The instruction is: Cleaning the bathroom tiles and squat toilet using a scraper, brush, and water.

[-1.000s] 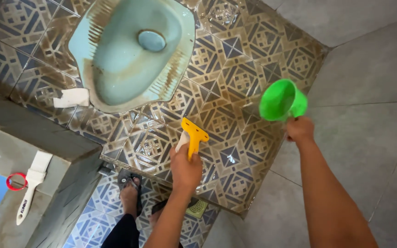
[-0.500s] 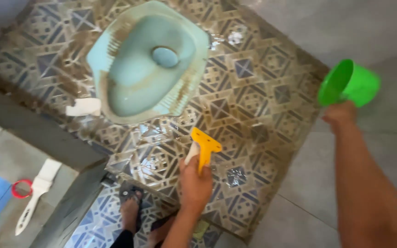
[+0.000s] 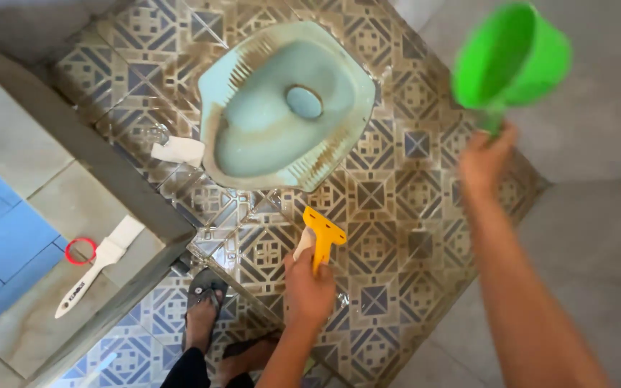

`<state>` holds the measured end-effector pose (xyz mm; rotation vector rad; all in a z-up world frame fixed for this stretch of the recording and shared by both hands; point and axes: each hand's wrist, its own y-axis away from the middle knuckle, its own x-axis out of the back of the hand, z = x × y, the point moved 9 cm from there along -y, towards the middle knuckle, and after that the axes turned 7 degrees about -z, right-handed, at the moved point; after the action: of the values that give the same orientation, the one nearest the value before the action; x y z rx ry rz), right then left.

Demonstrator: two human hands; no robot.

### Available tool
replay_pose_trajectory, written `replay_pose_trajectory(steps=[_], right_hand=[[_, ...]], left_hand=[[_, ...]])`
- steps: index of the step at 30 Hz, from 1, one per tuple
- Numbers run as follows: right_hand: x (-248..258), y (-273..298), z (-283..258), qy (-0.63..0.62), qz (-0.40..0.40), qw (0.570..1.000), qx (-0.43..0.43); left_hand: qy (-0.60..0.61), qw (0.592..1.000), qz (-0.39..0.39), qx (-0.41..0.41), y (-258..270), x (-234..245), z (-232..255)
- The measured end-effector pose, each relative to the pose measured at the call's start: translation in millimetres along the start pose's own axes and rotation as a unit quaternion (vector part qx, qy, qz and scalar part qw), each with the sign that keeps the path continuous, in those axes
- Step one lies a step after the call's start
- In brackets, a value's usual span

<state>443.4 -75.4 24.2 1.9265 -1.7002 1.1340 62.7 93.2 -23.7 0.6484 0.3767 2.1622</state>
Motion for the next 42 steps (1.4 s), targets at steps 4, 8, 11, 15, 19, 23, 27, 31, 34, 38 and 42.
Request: replay_pose_trajectory(steps=[4, 8, 11, 15, 19, 23, 27, 31, 34, 38, 42], right_hand=[[-54, 64, -226, -0.153, -0.148, 0.977, 0.018], [-138, 176, -404, -0.121, -0.296, 0.901, 0.293], [-206, 279, -485, 0.008, -0.441, 0.826, 0.351], [-266, 383, -543, 0.041, -0.397, 0.803, 0.442], [-322, 453, -535, 0.149, -0.308, 0.803, 0.488], [-379, 499, -496, 0.117, -0.446, 0.784, 0.416], [-396, 484, -459, 0.011, -0.553, 0.776, 0.303], [-338, 409, -445, -0.244, -0.675, 0.693, -0.066], [-289, 366, -444, -0.35, -0.666, 0.618, -0.23], [-228, 296, -406, -0.429, -0.573, 0.635, -0.29], [-144, 227, -331, -0.457, -0.45, 0.698, -0.319]], left_hand=[[0.024, 0.999, 0.025, -0.005, -16, -10, -17], [-0.013, 0.999, 0.021, 0.047, -34, 1, -43], [-0.004, 0.993, -0.025, 0.117, -2, 73, 16], [0.048, 0.995, -0.007, 0.088, -20, 71, -50], [0.072, 0.996, 0.046, 0.02, -14, 109, -68], [0.118, 0.988, 0.034, 0.091, -7, 162, -59], [0.113, 0.983, 0.006, 0.146, -5, 151, -71], [0.032, 0.989, -0.009, 0.141, -11, 136, -53], [-0.008, 0.995, 0.0, 0.096, -27, 107, -83], [-0.011, 0.999, 0.015, 0.031, -36, 73, -96], [-0.013, 0.999, 0.014, -0.036, -66, 55, -54]])
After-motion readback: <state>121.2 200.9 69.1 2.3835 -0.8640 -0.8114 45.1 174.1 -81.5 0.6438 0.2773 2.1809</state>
